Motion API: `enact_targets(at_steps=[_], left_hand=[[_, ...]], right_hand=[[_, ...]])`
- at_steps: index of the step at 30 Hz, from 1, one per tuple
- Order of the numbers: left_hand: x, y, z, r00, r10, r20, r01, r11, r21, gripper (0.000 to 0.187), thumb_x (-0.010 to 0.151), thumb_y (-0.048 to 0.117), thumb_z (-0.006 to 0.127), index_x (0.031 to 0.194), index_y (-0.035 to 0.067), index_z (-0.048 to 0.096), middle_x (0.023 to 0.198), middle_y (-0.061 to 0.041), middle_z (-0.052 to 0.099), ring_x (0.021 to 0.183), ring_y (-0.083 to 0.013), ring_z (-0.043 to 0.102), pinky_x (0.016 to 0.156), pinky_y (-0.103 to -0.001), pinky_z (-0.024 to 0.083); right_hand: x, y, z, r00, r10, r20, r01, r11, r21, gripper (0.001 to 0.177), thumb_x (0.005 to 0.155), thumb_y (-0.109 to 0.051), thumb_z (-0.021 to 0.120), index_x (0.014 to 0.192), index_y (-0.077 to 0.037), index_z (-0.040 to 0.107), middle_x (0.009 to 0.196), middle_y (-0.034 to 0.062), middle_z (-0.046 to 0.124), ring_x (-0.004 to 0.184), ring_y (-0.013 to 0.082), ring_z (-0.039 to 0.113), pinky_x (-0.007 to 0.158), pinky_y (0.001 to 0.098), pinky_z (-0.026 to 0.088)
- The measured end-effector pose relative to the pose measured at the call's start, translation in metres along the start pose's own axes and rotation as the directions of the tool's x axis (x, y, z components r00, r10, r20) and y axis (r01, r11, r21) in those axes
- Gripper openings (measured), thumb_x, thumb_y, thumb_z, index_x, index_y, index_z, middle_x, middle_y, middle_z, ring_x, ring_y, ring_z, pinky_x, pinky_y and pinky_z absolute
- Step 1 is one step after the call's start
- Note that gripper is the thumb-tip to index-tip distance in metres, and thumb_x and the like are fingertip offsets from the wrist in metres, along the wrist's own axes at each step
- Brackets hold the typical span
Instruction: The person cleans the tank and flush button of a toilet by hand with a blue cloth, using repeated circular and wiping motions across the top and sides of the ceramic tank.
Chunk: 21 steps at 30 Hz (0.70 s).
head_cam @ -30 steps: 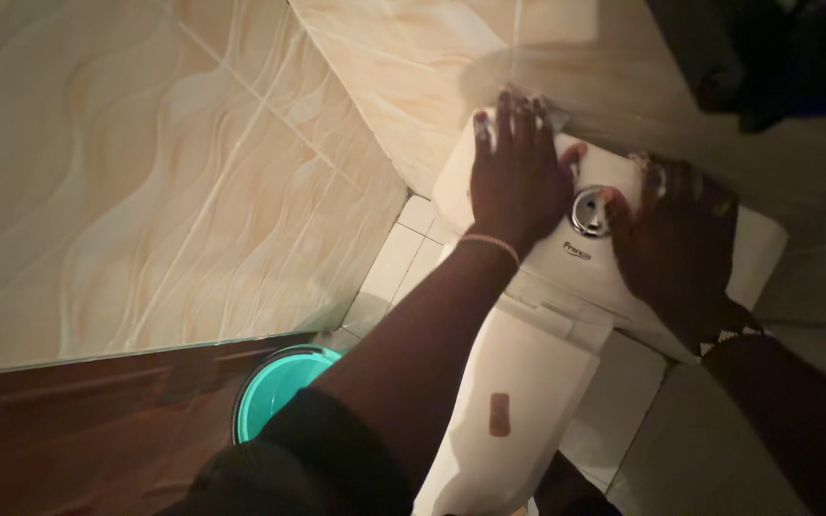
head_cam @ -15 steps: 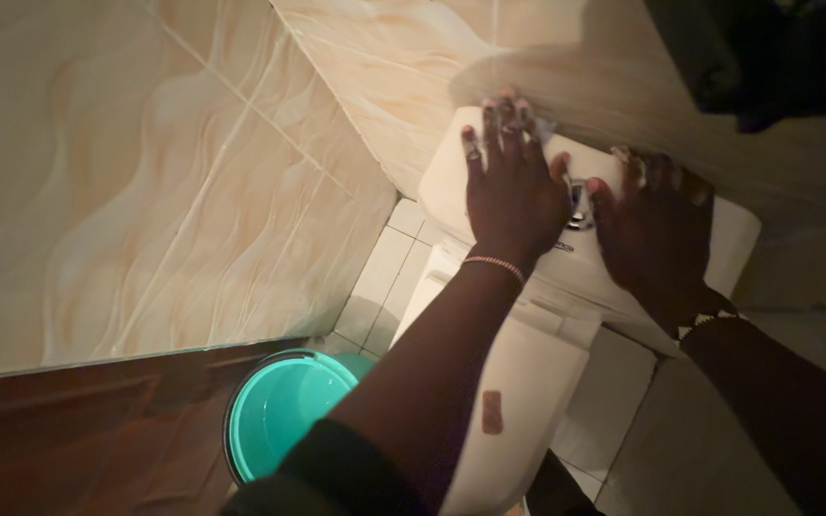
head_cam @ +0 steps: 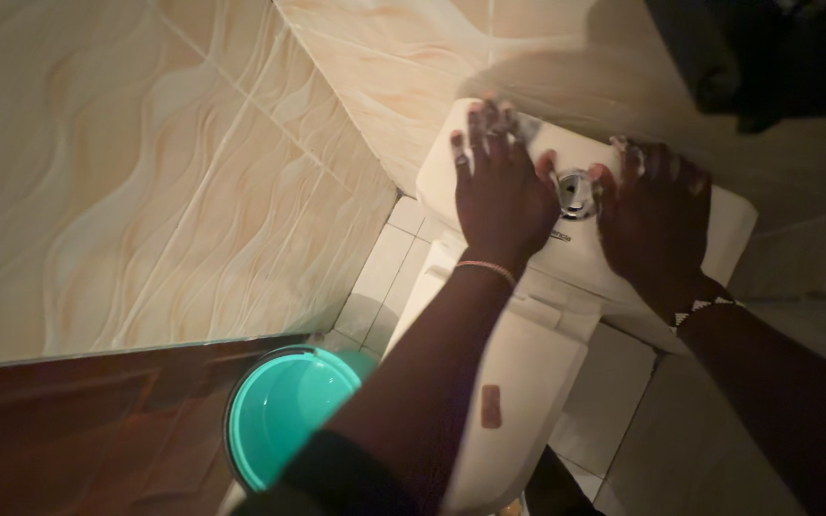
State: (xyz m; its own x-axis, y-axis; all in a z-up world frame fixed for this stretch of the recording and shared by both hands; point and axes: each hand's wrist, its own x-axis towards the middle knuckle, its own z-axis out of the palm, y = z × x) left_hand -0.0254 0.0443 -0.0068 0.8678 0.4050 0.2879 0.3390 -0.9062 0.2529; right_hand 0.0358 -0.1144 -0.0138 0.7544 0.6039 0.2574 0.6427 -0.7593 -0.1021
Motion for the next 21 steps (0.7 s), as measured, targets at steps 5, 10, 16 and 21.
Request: enact_targets(at_steps=[5,10,16,21], left_hand=[[-0.022,0.024,0.001,0.994,-0.063,0.086,0.058,0.997,0.054,0.072,0.107,0.041,0.042,0.157,-0.009,0.029,0.170,-0.025,0.020,0.160,-0.0365,0.016,0.130,-0.053,0.012],[-0.027,-0.030,-0.009,0.967,0.245,0.067,-0.237,0.965,-0.111,0.069,0.102,0.037,0.045,0.157,-0.003,0.035,0.169,-0.020,0.026,0.159,-0.0341,0.022,0.129,-0.054,0.015],[0.017,-0.014,0.001,0.991,-0.137,0.010,0.136,0.990,0.045,0.070,0.102,0.042,0.045,0.151,-0.006,0.036,0.167,-0.024,0.023,0.156,-0.0381,0.020,0.125,-0.057,0.018],[-0.028,-0.023,-0.015,0.942,0.174,0.287,-0.220,0.966,0.138,0.070,0.104,0.043,0.045,0.149,-0.009,0.037,0.165,-0.028,0.022,0.158,-0.0396,0.018,0.127,-0.057,0.016]], right_hand=[[0.002,0.007,0.005,0.997,-0.059,-0.056,0.060,0.998,0.012,0.047,0.122,-0.037,0.040,0.144,-0.001,0.057,0.137,0.0239,0.057,0.130,0.0406,0.054,0.110,0.0569,0.036],[0.000,0.006,0.010,0.994,-0.060,-0.089,0.059,0.998,-0.011,0.048,0.120,-0.038,0.042,0.146,-0.002,0.058,0.137,0.0234,0.058,0.127,0.0419,0.054,0.108,0.0567,0.036],[0.003,0.003,0.007,1.000,0.015,0.026,-0.015,1.000,0.005,0.051,0.118,-0.039,0.042,0.147,-0.001,0.058,0.131,0.0256,0.059,0.120,0.0399,0.056,0.106,0.0571,0.037],[0.003,0.003,0.006,0.999,-0.028,-0.045,0.027,1.000,-0.015,0.050,0.118,-0.041,0.045,0.145,-0.002,0.059,0.135,0.0221,0.059,0.127,0.0385,0.055,0.109,0.0553,0.037]])
